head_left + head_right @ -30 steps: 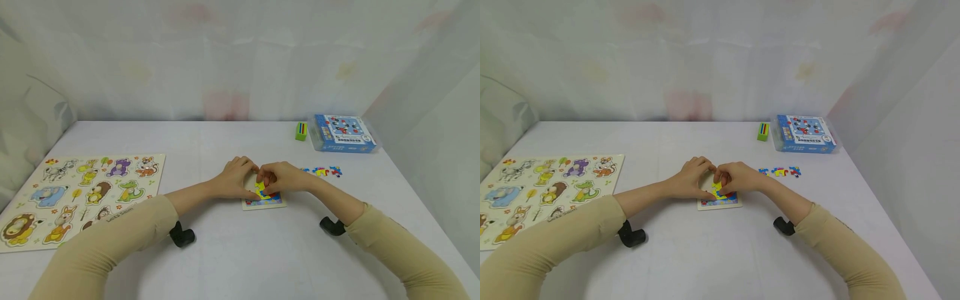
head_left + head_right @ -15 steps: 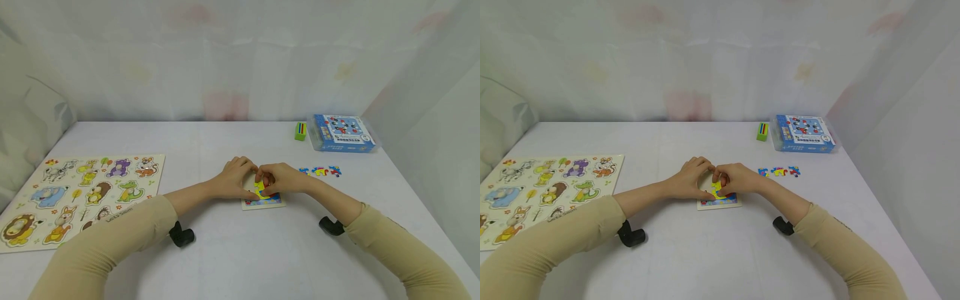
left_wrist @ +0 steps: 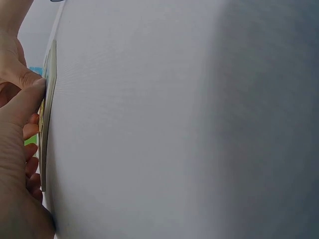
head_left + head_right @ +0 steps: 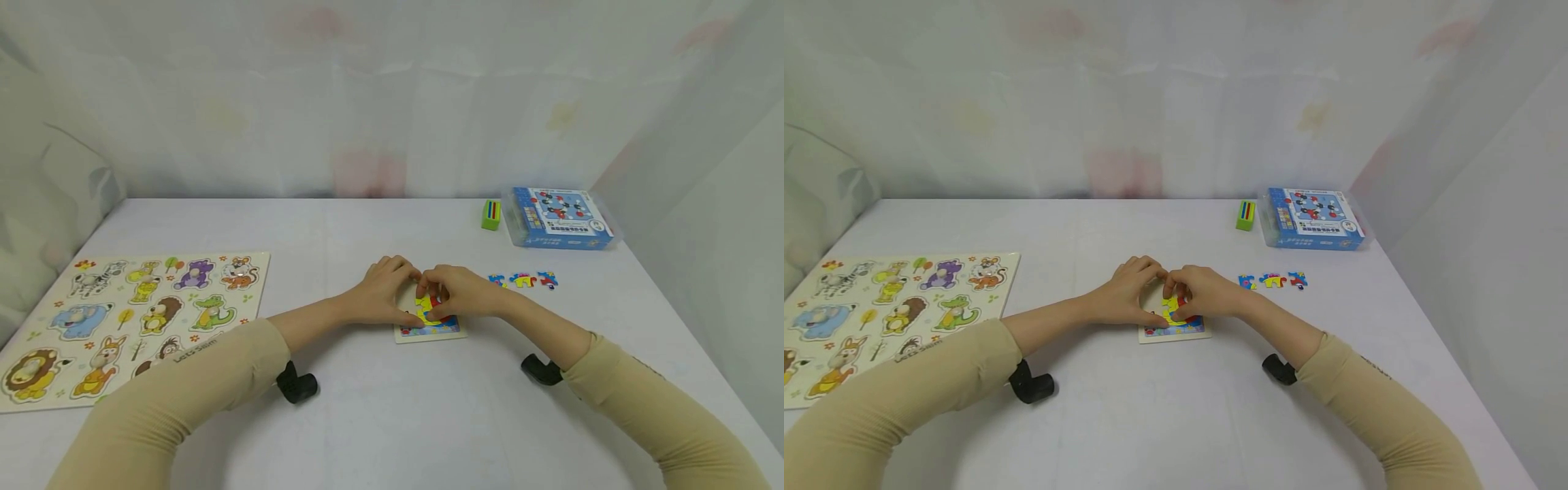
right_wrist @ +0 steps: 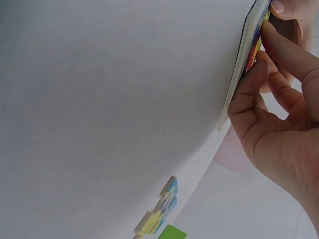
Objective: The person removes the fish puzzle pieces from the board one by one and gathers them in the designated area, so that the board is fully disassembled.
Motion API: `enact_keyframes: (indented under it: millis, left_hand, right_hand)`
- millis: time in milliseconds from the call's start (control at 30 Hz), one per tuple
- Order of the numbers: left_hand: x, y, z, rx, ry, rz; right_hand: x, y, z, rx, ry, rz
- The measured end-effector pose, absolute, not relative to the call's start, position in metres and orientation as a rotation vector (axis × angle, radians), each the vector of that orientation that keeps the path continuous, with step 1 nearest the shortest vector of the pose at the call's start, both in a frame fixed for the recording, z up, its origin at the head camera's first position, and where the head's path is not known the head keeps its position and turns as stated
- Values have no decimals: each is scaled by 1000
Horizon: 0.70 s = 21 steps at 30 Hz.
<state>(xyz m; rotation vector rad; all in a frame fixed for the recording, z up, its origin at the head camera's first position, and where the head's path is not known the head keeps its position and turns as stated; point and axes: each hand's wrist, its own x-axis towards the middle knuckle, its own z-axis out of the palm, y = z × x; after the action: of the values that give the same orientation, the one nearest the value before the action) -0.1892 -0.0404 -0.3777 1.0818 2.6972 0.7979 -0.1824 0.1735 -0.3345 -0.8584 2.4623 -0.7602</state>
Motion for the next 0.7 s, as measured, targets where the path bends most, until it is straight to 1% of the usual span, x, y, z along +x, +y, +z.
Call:
enact_keyframes:
  millis: [700]
  left_hand:
    - [-190,-40,-378,1067,2689,802]
  right_hand:
    - [-182,173,-334,-864,2451,-773]
